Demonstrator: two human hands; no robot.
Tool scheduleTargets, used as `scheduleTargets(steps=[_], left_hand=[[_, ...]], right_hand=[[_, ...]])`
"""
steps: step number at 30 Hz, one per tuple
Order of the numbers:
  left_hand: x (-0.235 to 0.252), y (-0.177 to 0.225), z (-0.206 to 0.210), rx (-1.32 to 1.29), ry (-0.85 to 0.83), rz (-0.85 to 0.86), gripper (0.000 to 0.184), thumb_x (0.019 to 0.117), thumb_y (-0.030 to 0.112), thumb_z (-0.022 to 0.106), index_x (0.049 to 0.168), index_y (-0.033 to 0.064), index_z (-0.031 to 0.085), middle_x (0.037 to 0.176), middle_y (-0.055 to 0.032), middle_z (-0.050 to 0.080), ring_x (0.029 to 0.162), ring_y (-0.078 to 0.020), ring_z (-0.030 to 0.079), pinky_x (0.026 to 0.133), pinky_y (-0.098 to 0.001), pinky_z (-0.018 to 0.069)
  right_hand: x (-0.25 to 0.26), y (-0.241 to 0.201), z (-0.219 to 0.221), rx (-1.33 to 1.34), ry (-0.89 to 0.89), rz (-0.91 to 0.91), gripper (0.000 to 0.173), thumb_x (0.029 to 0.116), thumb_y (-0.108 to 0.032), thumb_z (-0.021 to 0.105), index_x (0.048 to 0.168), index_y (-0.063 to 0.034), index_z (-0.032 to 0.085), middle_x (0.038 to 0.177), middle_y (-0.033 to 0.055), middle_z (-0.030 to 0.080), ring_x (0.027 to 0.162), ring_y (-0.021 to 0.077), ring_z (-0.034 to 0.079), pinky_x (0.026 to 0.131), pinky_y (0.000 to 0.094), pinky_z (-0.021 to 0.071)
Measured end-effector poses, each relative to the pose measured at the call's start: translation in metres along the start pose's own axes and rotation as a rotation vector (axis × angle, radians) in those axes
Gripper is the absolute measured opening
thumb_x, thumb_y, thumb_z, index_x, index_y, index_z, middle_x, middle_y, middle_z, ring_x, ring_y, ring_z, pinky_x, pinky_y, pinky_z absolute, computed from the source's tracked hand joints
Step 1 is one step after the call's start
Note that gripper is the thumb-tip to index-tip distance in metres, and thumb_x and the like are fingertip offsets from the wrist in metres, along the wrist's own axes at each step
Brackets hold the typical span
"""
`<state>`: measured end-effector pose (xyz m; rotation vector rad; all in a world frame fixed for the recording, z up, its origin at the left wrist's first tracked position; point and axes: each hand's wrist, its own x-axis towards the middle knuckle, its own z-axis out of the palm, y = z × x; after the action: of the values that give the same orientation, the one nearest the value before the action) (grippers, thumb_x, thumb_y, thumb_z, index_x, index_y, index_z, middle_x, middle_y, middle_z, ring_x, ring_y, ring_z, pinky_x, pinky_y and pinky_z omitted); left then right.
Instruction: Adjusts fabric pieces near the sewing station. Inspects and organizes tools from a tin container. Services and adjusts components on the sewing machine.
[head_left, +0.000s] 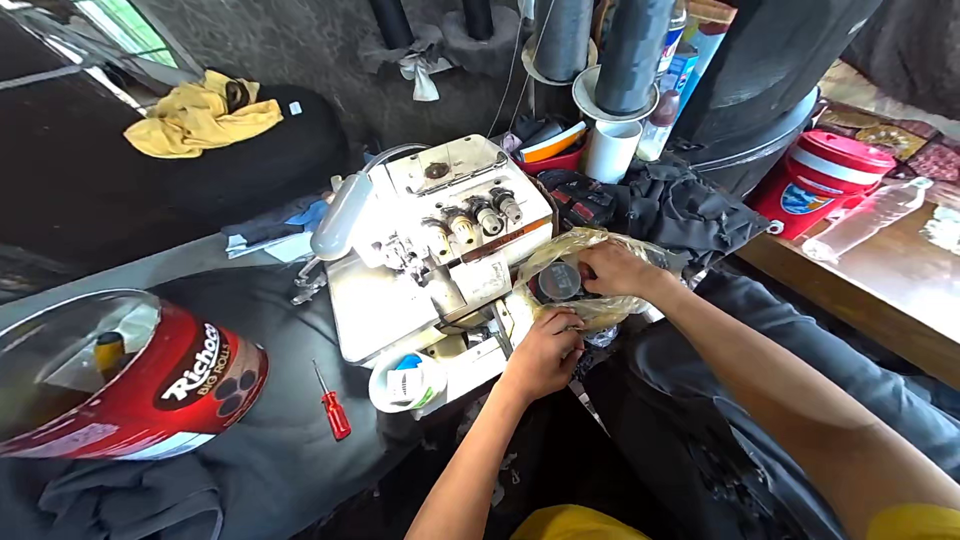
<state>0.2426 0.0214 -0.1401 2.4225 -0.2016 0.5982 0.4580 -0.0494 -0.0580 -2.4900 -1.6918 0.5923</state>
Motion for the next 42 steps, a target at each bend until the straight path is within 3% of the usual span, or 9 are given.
scheduleTargets(steps=[3, 6, 14, 21, 26, 29, 32, 38, 42], left_hand=[[-0.002, -0.002, 0.003, 0.019, 0.078, 0.032, 0.005, 0.0883, 0.007, 0.069, 0.086, 0.0053, 0.072, 0.114, -0.0112, 0.072, 0.127, -0.0297, 0.059, 0.115, -0.0431, 0.0416], [-0.006, 0.001, 0.004, 0.066, 0.122, -0.007, 0.007, 0.0886, 0.010, 0.066, 0.088, 0.0091, 0.073, 0.114, -0.0072, 0.073, 0.126, -0.0297, 0.059, 0.107, -0.0514, 0.0426], [-0.010, 0.008, 0.008, 0.228, 0.115, -0.131, 0.010, 0.0883, 0.017, 0.064, 0.088, 0.0161, 0.074, 0.116, 0.0019, 0.074, 0.124, -0.0215, 0.061, 0.101, -0.0564, 0.0370], [-0.014, 0.004, 0.007, 0.165, 0.182, -0.048, 0.009, 0.0906, 0.014, 0.065, 0.088, 0.0112, 0.073, 0.113, -0.0057, 0.074, 0.117, -0.0254, 0.065, 0.098, -0.0512, 0.0484], [-0.022, 0.012, 0.006, 0.154, 0.293, -0.104, 0.008, 0.0890, 0.008, 0.066, 0.084, 0.0062, 0.071, 0.137, -0.0235, 0.059, 0.122, -0.0339, 0.060, 0.102, -0.0423, 0.0515], [-0.028, 0.017, 0.005, 0.273, 0.191, -0.150, 0.010, 0.0901, 0.009, 0.064, 0.086, 0.0048, 0.073, 0.123, -0.0174, 0.070, 0.115, -0.0351, 0.066, 0.097, -0.0474, 0.0546], [-0.030, 0.020, 0.005, 0.367, 0.149, -0.107, 0.012, 0.0903, 0.011, 0.062, 0.086, 0.0080, 0.074, 0.108, -0.0093, 0.073, 0.111, -0.0314, 0.066, 0.092, -0.0466, 0.0547], [-0.030, 0.023, -0.001, 0.402, 0.121, -0.115, 0.012, 0.0900, 0.013, 0.063, 0.087, 0.0124, 0.074, 0.107, -0.0047, 0.073, 0.124, -0.0327, 0.059, 0.105, -0.0518, 0.0454], [-0.028, 0.024, -0.004, 0.417, 0.109, -0.141, 0.012, 0.0910, 0.014, 0.062, 0.087, 0.0123, 0.074, 0.106, -0.0049, 0.073, 0.123, -0.0316, 0.061, 0.103, -0.0517, 0.0469]], right_hand=[[0.004, -0.001, 0.001, 0.022, 0.009, -0.005, 0.023, 0.0945, -0.018, 0.070, 0.110, -0.0010, 0.071, 0.113, 0.0207, 0.070, 0.117, 0.0395, 0.062, 0.104, 0.0592, 0.0447], [0.006, -0.006, -0.001, 0.060, -0.036, 0.033, 0.023, 0.0964, -0.016, 0.067, 0.111, 0.0014, 0.068, 0.110, 0.0235, 0.069, 0.110, 0.0412, 0.065, 0.094, 0.0613, 0.0495], [-0.001, -0.004, -0.007, -0.002, -0.057, -0.045, 0.033, 0.0970, -0.020, 0.069, 0.122, 0.0005, 0.068, 0.119, 0.0223, 0.069, 0.118, 0.0394, 0.063, 0.106, 0.0565, 0.0447], [0.006, 0.002, -0.001, -0.110, -0.045, -0.111, 0.033, 0.0973, -0.024, 0.065, 0.123, -0.0045, 0.070, 0.124, 0.0195, 0.068, 0.126, 0.0400, 0.058, 0.104, 0.0616, 0.0441], [0.004, 0.006, -0.006, -0.130, -0.045, -0.172, 0.033, 0.1007, -0.022, 0.064, 0.127, -0.0018, 0.066, 0.122, 0.0207, 0.068, 0.119, 0.0396, 0.063, 0.103, 0.0591, 0.0470], [0.004, 0.006, -0.007, -0.113, -0.058, -0.157, 0.034, 0.0977, -0.019, 0.068, 0.128, -0.0024, 0.067, 0.125, 0.0202, 0.067, 0.121, 0.0388, 0.062, 0.106, 0.0570, 0.0458], [0.005, 0.002, -0.005, -0.105, -0.013, -0.118, 0.027, 0.0960, -0.017, 0.067, 0.117, -0.0013, 0.070, 0.121, 0.0199, 0.068, 0.122, 0.0386, 0.061, 0.104, 0.0564, 0.0471], [0.010, -0.002, -0.002, -0.073, 0.170, 0.008, 0.027, 0.0961, -0.012, 0.066, 0.120, -0.0015, 0.069, 0.114, 0.0238, 0.070, 0.111, 0.0438, 0.067, 0.093, 0.0618, 0.0526], [0.001, -0.017, -0.006, -0.142, 0.126, 0.082, 0.028, 0.0959, -0.009, 0.065, 0.122, 0.0017, 0.068, 0.127, 0.0240, 0.065, 0.124, 0.0428, 0.059, 0.106, 0.0588, 0.0455]])
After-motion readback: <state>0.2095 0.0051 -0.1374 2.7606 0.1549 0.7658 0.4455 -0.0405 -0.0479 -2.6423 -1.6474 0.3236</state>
